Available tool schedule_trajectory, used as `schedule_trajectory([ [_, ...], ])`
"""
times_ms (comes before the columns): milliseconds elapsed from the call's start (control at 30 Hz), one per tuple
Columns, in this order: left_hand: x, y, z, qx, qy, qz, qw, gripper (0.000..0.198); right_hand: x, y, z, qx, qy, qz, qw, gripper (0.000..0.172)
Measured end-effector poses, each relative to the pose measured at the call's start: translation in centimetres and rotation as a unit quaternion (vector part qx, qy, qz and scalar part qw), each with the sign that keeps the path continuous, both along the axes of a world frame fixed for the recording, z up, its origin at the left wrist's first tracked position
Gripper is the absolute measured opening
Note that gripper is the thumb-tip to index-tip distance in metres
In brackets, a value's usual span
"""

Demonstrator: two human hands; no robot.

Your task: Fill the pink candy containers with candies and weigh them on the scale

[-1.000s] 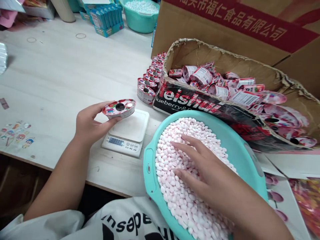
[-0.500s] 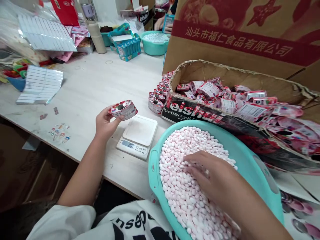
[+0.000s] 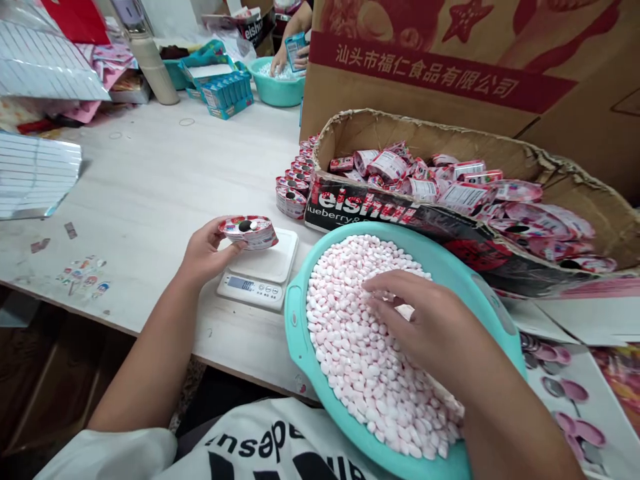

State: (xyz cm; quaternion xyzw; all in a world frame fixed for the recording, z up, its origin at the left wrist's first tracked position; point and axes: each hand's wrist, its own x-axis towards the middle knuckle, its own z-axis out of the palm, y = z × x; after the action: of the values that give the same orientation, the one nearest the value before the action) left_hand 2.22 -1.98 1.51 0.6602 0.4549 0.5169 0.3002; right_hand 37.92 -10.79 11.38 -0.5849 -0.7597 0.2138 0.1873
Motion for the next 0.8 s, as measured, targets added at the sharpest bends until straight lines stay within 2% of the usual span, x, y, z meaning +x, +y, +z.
schedule_trajectory([
  [133,0.4,-0.2,0.1,-0.047,0.046,0.010,0.998,0.048,0.4,0.0,-0.3,0.022,0.001,0.035,0.999,0.028],
  [200,0.2,-0.2,0.1,-0.070,0.039,0.005,0.997,0.059,0.8,-0.1,-0.5,0.023,-0.011,0.056,0.998,0.031],
  [267,-0.3,-0.1,0.0,-0.056,-0.010,-0.019,0.998,0.075,1.1,-0.1,-0.9,0.011,-0.031,0.071,0.997,0.036],
  [333,-1.0,0.2,0.1,-0.017,-0.096,-0.026,0.995,0.080,1.3,-0.2,-1.2,-0.011,-0.056,0.087,0.995,0.042],
  [400,-1.7,0.5,0.4,0.016,-0.182,0.038,0.982,0.072,1.4,-0.4,-1.5,-0.033,-0.071,0.106,0.991,0.046],
  [500,-2.2,0.9,1.0,0.034,-0.260,0.224,0.939,0.066,1.6,-0.4,-1.8,-0.048,-0.074,0.117,0.989,0.045],
  [567,-2.4,1.1,1.3,0.029,-0.292,0.305,0.906,0.066,1.6,-0.3,-1.7,-0.051,-0.072,0.113,0.990,0.043],
  [667,-2.6,1.3,1.7,0.006,-0.350,0.328,0.877,0.067,1.4,0.0,-1.3,-0.069,-0.063,0.107,0.990,0.037],
  [800,-2.7,1.2,1.9,-0.006,-0.382,0.327,0.864,0.066,0.7,0.2,-0.8,-0.096,-0.033,0.103,0.989,0.033],
])
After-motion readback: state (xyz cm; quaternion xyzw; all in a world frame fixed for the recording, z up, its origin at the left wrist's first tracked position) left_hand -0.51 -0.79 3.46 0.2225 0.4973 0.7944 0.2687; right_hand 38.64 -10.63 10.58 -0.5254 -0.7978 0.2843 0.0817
